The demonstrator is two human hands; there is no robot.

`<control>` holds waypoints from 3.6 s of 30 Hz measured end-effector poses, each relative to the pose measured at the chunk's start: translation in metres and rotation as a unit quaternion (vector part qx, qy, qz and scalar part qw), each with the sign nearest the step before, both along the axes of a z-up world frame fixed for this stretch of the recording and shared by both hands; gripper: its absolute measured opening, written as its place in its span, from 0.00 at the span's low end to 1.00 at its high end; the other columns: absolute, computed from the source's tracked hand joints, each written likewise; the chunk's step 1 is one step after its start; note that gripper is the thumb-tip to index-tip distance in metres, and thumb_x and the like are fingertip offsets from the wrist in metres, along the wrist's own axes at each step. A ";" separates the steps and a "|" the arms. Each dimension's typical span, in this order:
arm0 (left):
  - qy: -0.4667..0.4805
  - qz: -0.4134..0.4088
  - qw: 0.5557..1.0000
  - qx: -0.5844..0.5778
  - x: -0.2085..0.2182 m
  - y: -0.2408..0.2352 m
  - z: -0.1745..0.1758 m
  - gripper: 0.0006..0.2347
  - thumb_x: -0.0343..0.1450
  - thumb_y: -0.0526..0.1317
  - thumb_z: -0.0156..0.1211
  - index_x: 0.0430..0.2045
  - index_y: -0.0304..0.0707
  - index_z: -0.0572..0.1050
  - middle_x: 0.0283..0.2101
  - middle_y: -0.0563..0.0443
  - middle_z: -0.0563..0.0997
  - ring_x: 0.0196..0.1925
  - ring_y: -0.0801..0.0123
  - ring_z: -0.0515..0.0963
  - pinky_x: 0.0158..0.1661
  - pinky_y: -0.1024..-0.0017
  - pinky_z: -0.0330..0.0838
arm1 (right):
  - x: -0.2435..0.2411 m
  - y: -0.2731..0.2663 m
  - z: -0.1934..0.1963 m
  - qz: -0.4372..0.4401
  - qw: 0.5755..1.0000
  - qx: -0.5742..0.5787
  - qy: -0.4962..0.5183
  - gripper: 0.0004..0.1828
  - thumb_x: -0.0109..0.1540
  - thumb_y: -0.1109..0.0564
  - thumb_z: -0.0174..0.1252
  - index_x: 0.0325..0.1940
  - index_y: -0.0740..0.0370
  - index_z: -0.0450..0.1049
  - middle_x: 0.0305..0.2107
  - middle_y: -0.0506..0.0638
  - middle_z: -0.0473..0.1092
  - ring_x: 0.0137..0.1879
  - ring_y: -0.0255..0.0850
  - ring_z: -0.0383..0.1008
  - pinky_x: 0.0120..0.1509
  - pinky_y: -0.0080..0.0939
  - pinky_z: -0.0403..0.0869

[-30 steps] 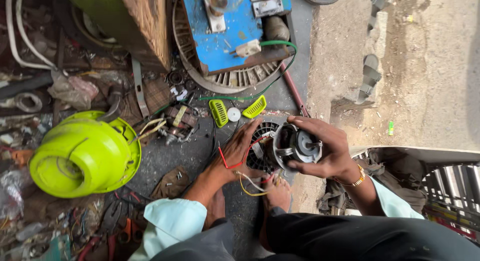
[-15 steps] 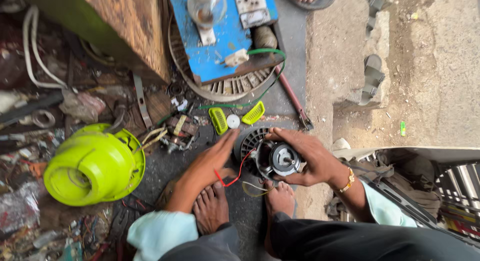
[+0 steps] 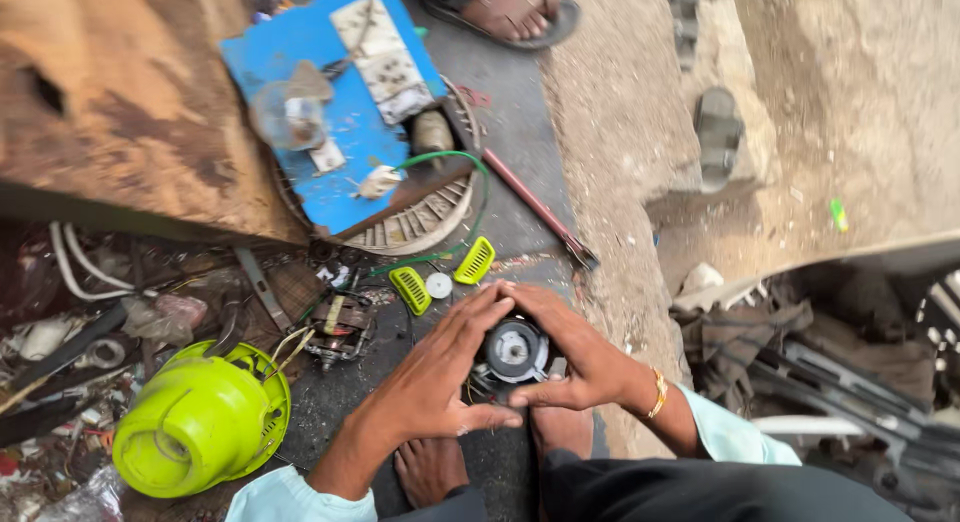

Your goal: The person disassembles an electric motor by prying internal components with a screwdriver and tapping the motor casing with a hammer.

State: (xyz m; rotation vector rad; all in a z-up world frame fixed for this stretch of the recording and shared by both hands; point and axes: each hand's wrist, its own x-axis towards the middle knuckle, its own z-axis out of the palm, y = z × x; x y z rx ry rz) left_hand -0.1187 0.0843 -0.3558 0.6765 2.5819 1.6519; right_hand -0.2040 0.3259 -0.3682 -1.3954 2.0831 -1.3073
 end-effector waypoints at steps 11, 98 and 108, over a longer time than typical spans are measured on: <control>0.052 0.085 0.994 0.038 -0.009 0.020 -0.015 0.36 0.61 0.44 0.81 0.62 0.36 0.67 0.61 0.44 0.80 0.69 0.59 0.76 0.73 0.53 0.61 | 0.006 0.016 -0.024 -0.027 0.998 -0.012 -0.058 0.56 0.56 0.51 0.71 0.80 0.69 0.47 0.74 0.65 0.55 0.80 0.59 0.56 0.82 0.55 0.57; -0.071 0.124 0.984 0.110 0.018 0.013 -0.076 0.40 0.58 0.45 0.81 0.64 0.32 0.63 0.62 0.38 0.74 0.67 0.52 0.75 0.64 0.59 0.70 | -0.033 0.045 0.068 0.051 0.994 -0.081 0.049 0.17 0.61 0.57 0.65 0.53 0.62 0.75 0.43 0.54 0.75 0.49 0.47 0.78 0.51 0.43 0.77; -0.061 0.098 0.985 0.130 0.012 0.015 -0.063 0.35 0.62 0.43 0.78 0.63 0.37 0.67 0.69 0.38 0.72 0.75 0.50 0.68 0.70 0.54 0.61 | -0.016 0.040 0.073 0.024 0.976 -0.152 0.153 0.21 0.57 0.49 0.77 0.48 0.58 0.79 0.32 0.46 0.68 0.34 0.38 0.75 0.36 0.38 0.74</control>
